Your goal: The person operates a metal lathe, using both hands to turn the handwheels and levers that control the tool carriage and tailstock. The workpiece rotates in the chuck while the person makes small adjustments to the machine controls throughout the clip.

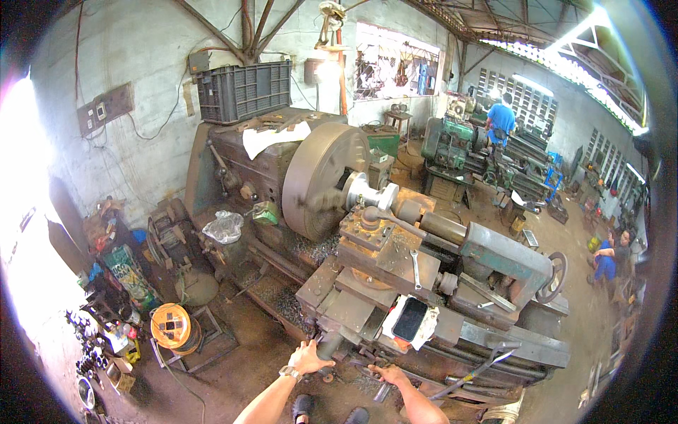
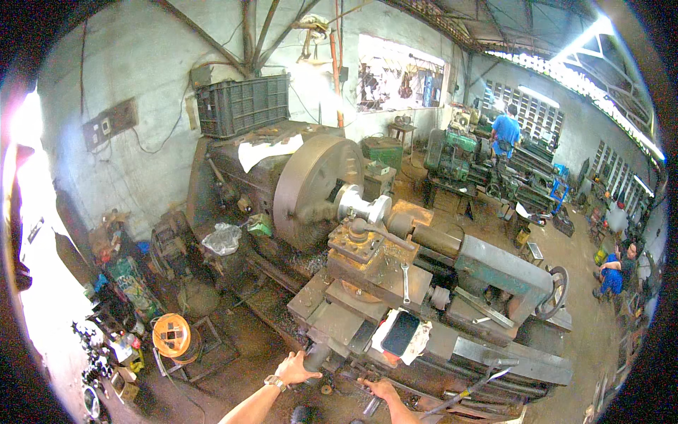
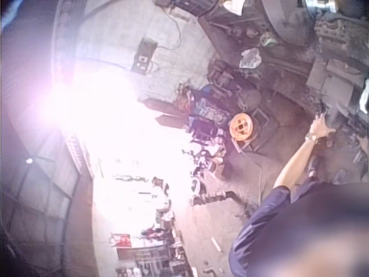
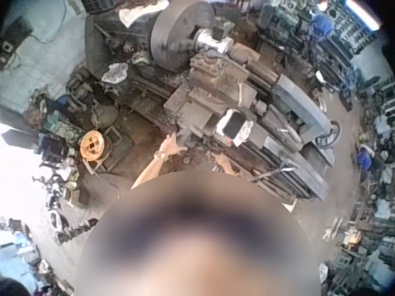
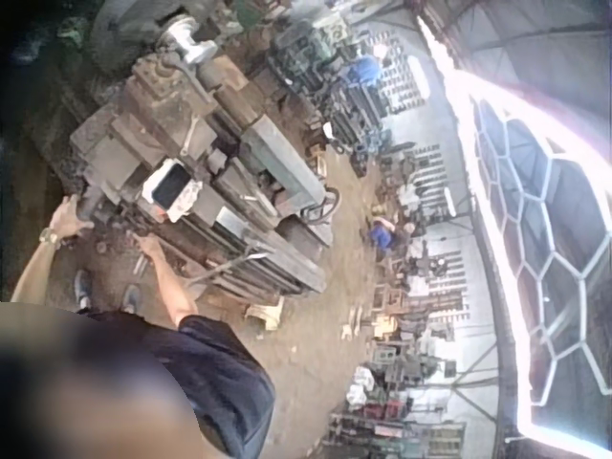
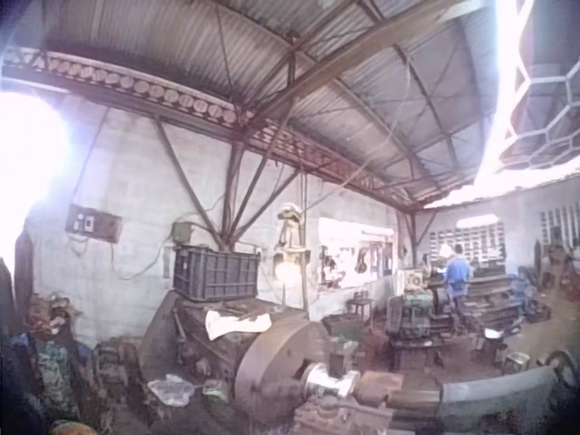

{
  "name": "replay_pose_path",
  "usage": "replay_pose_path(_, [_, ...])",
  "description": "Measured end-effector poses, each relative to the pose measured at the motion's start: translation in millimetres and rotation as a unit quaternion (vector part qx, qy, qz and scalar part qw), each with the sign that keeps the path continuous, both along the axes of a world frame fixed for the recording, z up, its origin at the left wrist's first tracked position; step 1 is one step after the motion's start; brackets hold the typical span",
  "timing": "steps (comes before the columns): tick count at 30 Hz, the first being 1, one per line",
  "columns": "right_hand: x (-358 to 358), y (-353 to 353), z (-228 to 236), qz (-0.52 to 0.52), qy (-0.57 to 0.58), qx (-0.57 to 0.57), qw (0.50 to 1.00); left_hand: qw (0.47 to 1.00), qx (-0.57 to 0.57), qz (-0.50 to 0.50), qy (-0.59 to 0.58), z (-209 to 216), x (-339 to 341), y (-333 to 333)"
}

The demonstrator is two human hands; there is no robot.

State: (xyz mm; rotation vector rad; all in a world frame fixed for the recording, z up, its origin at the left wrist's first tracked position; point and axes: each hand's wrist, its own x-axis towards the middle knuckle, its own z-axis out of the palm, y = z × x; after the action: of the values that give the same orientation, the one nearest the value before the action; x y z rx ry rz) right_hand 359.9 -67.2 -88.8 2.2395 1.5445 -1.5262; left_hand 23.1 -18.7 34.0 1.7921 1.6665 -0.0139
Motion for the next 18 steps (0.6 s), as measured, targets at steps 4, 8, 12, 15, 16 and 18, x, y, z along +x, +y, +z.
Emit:
replay_pose_path(4, [8.6,-0.4,-26.5,0.003,0.02,0.0,1.0,1.0,0.018,0.002,-0.005,-4.8,-0.1,-1.1])
replay_pose_path(8, [11.8,-1.7,-60.8,-0.013,0.059,0.034,0.998,1.0,0.028,-0.001,0.005,-7.0,0.2,-0.8])
replay_pose_path(12, [13.2,-4.0,-64.9,0.004,0.071,0.079,0.994,0.999,0.031,0.003,0.016,-4.4,1.0,-0.3])
replay_pose_path(15, [13.5,-4.8,-50.9,-0.027,0.066,0.075,0.995,1.0,0.02,0.01,0.015,-3.5,2.5,0.9])
replay_pose_path(16, [13.2,-5.8,-45.9,-0.044,0.065,0.07,0.994,1.0,0.023,0.007,0.011,-3.5,1.5,0.8])
replay_pose_path(18, [13.1,-8.6,-38.2,-0.025,0.055,0.04,0.997,1.0,0.023,0.009,0.019,-4.0,1.6,-0.5])
